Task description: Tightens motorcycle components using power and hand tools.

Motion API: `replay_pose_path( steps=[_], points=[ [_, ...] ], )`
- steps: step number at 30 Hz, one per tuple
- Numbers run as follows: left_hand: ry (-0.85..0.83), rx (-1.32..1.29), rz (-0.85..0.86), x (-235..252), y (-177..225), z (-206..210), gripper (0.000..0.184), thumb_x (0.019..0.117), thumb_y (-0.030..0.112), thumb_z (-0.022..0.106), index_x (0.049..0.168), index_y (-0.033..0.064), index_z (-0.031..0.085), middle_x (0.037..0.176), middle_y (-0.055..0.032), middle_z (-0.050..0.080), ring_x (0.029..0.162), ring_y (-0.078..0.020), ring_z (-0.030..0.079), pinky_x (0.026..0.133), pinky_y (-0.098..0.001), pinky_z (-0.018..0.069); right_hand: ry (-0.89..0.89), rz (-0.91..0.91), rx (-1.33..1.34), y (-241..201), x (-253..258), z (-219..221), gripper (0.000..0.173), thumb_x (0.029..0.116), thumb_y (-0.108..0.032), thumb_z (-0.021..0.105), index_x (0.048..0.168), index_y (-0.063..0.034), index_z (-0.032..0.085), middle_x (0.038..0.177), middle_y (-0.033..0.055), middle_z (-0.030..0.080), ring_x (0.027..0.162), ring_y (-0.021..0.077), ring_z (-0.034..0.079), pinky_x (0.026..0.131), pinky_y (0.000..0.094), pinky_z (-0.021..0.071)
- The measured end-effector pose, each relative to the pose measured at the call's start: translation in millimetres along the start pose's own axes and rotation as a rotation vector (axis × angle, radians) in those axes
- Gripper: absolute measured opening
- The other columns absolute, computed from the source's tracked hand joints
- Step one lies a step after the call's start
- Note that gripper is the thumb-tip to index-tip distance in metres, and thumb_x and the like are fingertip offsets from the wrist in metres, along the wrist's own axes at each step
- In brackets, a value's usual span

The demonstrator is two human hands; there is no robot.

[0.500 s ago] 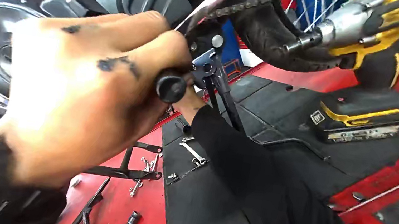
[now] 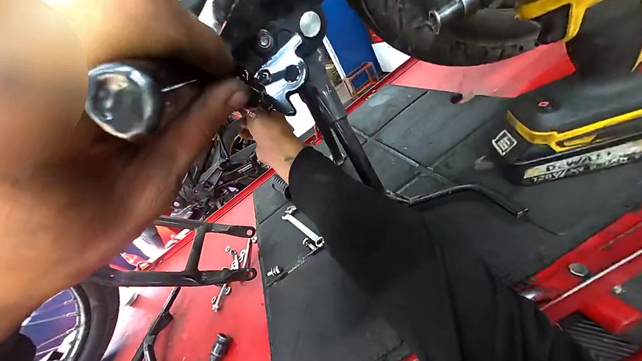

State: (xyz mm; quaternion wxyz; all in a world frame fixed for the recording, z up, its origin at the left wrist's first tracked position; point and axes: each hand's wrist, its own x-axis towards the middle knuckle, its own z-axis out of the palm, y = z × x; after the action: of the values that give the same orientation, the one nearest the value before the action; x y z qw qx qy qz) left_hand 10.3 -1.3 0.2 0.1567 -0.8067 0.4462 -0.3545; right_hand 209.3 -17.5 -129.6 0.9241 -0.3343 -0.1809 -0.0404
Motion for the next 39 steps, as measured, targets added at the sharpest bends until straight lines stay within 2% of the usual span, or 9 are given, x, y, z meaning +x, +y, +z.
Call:
replay_pose_path(
  steps=[8, 13, 16, 20, 24, 29, 31, 34, 39],
  points=[
    [0.008, -0.090, -0.015, -9, -12, 5, 0.023, 0.0957, 0.020, 0.070, 0.113, 0.0044, 0.070, 0.105, -0.0099, 0.070, 0.097, -0.0204, 0.068, 0.086, -0.0397, 0.0569, -0.021, 0.270, 0.250, -11, 4, -5, 0.022, 0.1077, -0.022, 0.045, 0.089, -0.0128, 0.052, 0.064, -0.0028, 0.043, 0.048, 0.0066, 0.039, 0.045, 0.0207, 0.0362],
    [-0.060, 0.084, -0.026, 2, -3, -3, 0.028, 0.0966, 0.036, 0.065, 0.109, 0.0112, 0.072, 0.098, -0.0086, 0.069, 0.088, -0.0211, 0.067, 0.074, -0.0439, 0.0551, -0.063, 0.253, 0.047, -31, -18, -8, 0.015, 0.1085, -0.011, 0.042, 0.097, -0.0096, 0.052, 0.072, -0.0028, 0.042, 0.057, 0.0050, 0.043, 0.052, 0.0186, 0.0410],
    [-0.078, 0.066, -0.025, 5, -9, 0, 0.031, 0.0962, 0.043, 0.064, 0.110, 0.0154, 0.071, 0.096, -0.0068, 0.068, 0.086, -0.0206, 0.066, 0.074, -0.0463, 0.0536, 0.000, 0.161, -0.393, -19, -7, -20, 0.017, 0.1032, -0.019, 0.054, 0.105, -0.0043, 0.063, 0.081, 0.0060, 0.052, 0.066, 0.0148, 0.050, 0.060, 0.0340, 0.0463],
    [-0.062, 0.019, -0.033, 6, -13, -2, 0.031, 0.0978, 0.044, 0.062, 0.111, 0.0171, 0.070, 0.099, -0.0064, 0.068, 0.088, -0.0209, 0.066, 0.075, -0.0485, 0.0537, 0.071, 0.155, -0.680, -29, -25, -23, 0.032, 0.1035, -0.032, 0.048, 0.097, -0.0050, 0.064, 0.090, 0.0156, 0.059, 0.074, 0.0277, 0.056, 0.061, 0.0496, 0.0471],
    [-0.053, -0.085, -0.049, 6, -6, 0, 0.032, 0.0995, 0.043, 0.061, 0.115, 0.0159, 0.067, 0.097, -0.0046, 0.067, 0.085, -0.0143, 0.064, 0.074, -0.0423, 0.0535, 0.035, 0.126, -0.369, -40, -68, -18, 0.017, 0.1035, -0.022, 0.052, 0.106, -0.0068, 0.060, 0.071, 0.0052, 0.056, 0.052, 0.0138, 0.052, 0.046, 0.0292, 0.0446],
    [-0.048, -0.127, -0.107, 6, 4, -2, 0.035, 0.1016, 0.043, 0.060, 0.122, 0.0161, 0.068, 0.104, -0.0037, 0.070, 0.091, -0.0100, 0.066, 0.081, -0.0397, 0.0545, -0.085, -0.025, -0.064, -55, -101, -20, 0.023, 0.1097, -0.017, 0.043, 0.125, -0.0040, 0.053, 0.094, 0.0108, 0.066, 0.069, 0.0181, 0.065, 0.055, 0.0310, 0.0560],
    [-0.042, -0.121, -0.113, 6, 10, -3, 0.032, 0.1020, 0.041, 0.059, 0.120, 0.0164, 0.069, 0.103, -0.0015, 0.070, 0.088, -0.0068, 0.065, 0.079, -0.0356, 0.0532, -0.090, -0.017, -0.060, -51, -98, -21, 0.024, 0.1102, -0.022, 0.044, 0.124, -0.0051, 0.055, 0.093, 0.0098, 0.066, 0.073, 0.0190, 0.066, 0.058, 0.0328, 0.0569],
    [-0.044, -0.055, -0.097, 7, 11, -7, 0.033, 0.1022, 0.044, 0.057, 0.119, 0.0192, 0.070, 0.103, -0.0016, 0.071, 0.087, -0.0115, 0.066, 0.077, -0.0442, 0.0526, -0.070, -0.028, -0.074, -51, -95, -17, 0.027, 0.1111, -0.027, 0.043, 0.124, -0.0066, 0.055, 0.094, 0.0086, 0.066, 0.077, 0.0191, 0.066, 0.062, 0.0338, 0.0581],
    [-0.041, 0.005, -0.105, 8, 15, -9, 0.033, 0.1022, 0.048, 0.055, 0.120, 0.0245, 0.071, 0.101, 0.0015, 0.072, 0.085, -0.0130, 0.066, 0.073, -0.0484, 0.0504, -0.038, -0.120, -0.101, -43, -89, -16, 0.025, 0.1113, -0.026, 0.043, 0.105, -0.0072, 0.058, 0.075, 0.0030, 0.053, 0.062, 0.0148, 0.057, 0.057, 0.0315, 0.0551]
  ],
)
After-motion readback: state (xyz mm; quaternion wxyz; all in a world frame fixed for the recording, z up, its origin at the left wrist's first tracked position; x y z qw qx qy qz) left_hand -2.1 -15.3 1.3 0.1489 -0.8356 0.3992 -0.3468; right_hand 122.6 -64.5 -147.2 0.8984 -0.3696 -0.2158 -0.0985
